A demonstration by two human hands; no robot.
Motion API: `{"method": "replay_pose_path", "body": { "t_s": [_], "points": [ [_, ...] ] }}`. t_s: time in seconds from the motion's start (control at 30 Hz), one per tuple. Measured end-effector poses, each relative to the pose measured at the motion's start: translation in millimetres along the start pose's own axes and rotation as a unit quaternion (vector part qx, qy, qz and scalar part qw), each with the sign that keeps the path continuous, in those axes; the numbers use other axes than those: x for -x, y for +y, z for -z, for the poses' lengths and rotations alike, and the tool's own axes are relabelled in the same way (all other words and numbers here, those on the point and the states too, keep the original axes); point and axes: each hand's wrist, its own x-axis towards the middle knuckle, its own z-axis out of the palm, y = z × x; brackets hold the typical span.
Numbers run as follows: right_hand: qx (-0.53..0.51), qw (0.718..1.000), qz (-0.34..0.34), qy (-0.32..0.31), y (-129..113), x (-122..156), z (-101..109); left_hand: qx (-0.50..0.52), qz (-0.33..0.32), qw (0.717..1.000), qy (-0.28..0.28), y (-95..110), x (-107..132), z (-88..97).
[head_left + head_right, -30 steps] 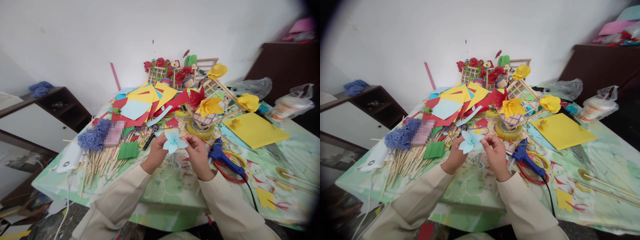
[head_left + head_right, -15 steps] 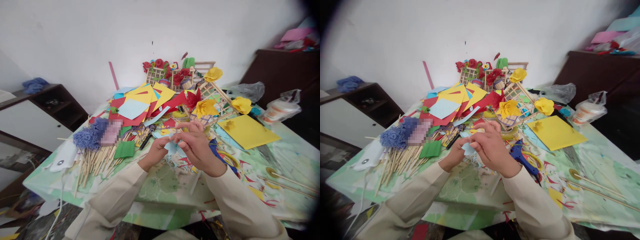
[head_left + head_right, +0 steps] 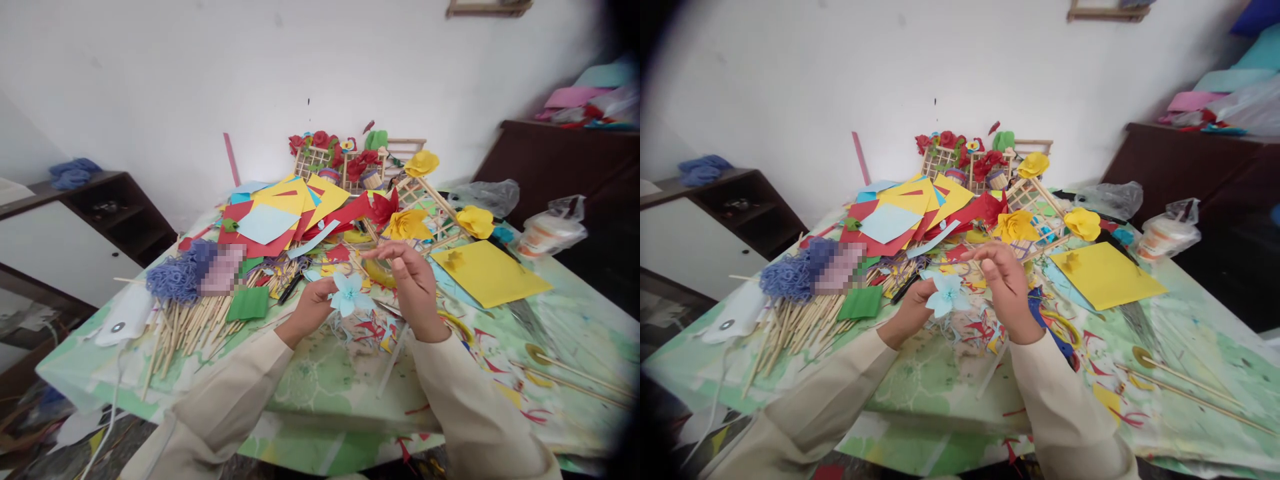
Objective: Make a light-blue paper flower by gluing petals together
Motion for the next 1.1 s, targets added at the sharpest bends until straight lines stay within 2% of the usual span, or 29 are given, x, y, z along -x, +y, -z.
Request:
{"method": "replay_pose_path", "body": {
  "t_s": [0.07, 0.17, 0.33, 0.43, 0.53, 0.6, 0.67, 0.77, 0.9, 1.1],
  "points": [
    [-0.053, 0.997, -0.056, 0.015, 6, 4, -1, -0.008, -0.002, 1.000, 0.005, 2, 0, -0.8],
    [-0.095, 0.989, -0.116, -0.018, 11, 9, -6, -0.014, -0.009, 1.000, -0.002, 3, -1, -2.1],
    [-0.112, 0.983, -0.144, -0.028, 17, 10, -15, -0.023, -0.046, 0.998, -0.037, -1, -1, -1.8],
    [-0.106, 0.982, -0.154, 0.008, 20, 11, -17, -0.036, -0.061, 0.997, -0.043, -6, 0, -0.9],
    [-0.032, 0.984, -0.136, 0.108, 19, 17, -18, -0.059, -0.061, 0.996, 0.024, -11, 2, 0.3],
    [0.031, 0.984, -0.115, 0.134, 17, 24, -20, -0.078, -0.065, 0.991, 0.084, -13, 2, 2.0],
    [0.060, 0.989, -0.100, 0.087, 15, 30, -24, -0.109, -0.081, 0.982, 0.128, -14, 2, 4.4],
    [0.075, 0.992, -0.102, -0.003, 13, 38, -36, -0.176, -0.123, 0.965, 0.150, -14, 2, 7.5],
    [0.088, 0.989, -0.120, -0.007, 13, 40, -45, -0.209, -0.141, 0.957, 0.144, -14, 3, 7.8],
    [0.088, 0.989, -0.119, -0.005, 16, 37, -37, -0.129, -0.079, 0.982, 0.112, -11, 2, 4.4]
  ]
}}
